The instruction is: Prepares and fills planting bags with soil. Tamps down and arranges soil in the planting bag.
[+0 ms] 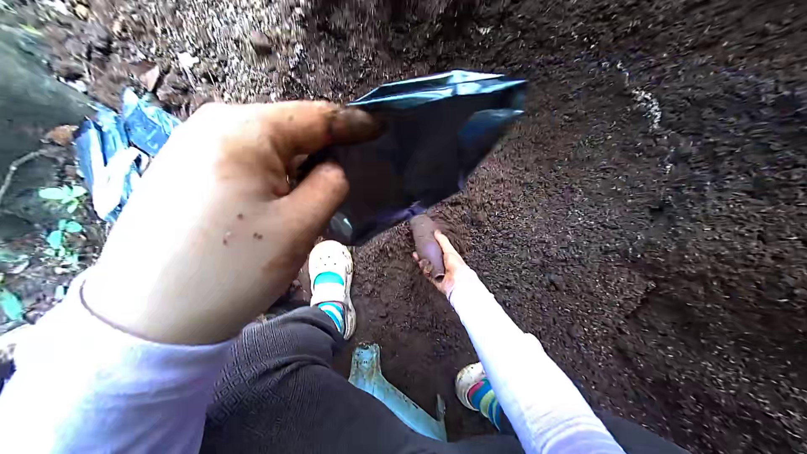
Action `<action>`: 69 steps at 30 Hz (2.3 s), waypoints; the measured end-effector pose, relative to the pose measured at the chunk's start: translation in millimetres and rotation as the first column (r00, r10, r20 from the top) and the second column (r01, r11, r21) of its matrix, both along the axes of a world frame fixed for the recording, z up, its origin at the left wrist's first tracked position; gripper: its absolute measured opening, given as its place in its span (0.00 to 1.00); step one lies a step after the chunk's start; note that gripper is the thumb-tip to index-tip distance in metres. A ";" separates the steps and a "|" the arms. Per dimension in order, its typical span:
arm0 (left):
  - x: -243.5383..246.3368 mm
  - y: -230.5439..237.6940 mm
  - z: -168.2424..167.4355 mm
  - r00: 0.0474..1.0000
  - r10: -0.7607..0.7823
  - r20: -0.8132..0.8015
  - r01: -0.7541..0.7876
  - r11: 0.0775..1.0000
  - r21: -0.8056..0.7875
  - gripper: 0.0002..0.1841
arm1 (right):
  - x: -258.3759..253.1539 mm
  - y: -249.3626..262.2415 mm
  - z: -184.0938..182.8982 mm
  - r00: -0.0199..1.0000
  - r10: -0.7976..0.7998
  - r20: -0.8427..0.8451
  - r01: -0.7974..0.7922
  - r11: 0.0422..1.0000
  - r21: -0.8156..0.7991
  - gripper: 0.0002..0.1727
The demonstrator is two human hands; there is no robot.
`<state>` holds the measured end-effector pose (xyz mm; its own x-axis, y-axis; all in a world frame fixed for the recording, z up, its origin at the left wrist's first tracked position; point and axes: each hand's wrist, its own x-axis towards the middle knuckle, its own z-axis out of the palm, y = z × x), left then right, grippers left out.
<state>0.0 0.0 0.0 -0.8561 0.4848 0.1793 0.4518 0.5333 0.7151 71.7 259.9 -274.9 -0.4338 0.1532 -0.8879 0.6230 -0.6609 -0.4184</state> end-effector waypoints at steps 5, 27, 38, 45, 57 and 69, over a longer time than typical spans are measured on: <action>-11.9 5.1 4.0 0.995 0.085 -0.041 -0.081 0.992 0.093 0.16 | 42.7 -73.4 -3.1 0.973 0.230 0.018 -0.215 0.932 -0.292 0.31; -24.4 -0.9 -13.4 0.992 0.061 0.110 -0.077 0.986 0.148 0.15 | -66.3 -82.7 -7.2 0.992 0.112 0.055 -0.088 0.938 -0.334 0.21; -35.4 -12.5 -8.4 0.989 0.098 0.111 -0.127 0.949 0.288 0.15 | -57.3 -152.3 18.4 0.969 -0.174 -0.176 0.059 0.853 -0.519 0.23; -38.8 1.2 -6.9 0.986 0.057 0.158 -0.105 0.944 0.314 0.16 | -122.5 -175.2 -29.6 0.991 -0.122 -0.051 0.073 0.829 -0.554 0.26; -36.4 6.3 -6.3 0.992 0.000 0.124 -0.047 0.926 0.374 0.14 | -109.9 -38.9 37.1 0.795 -0.541 -0.274 0.423 0.818 -0.390 0.36; -40.2 26.1 -13.7 0.997 0.022 0.081 -0.049 0.936 0.349 0.14 | -110.0 -74.6 -20.7 0.856 -0.511 0.074 0.465 0.702 -0.540 0.28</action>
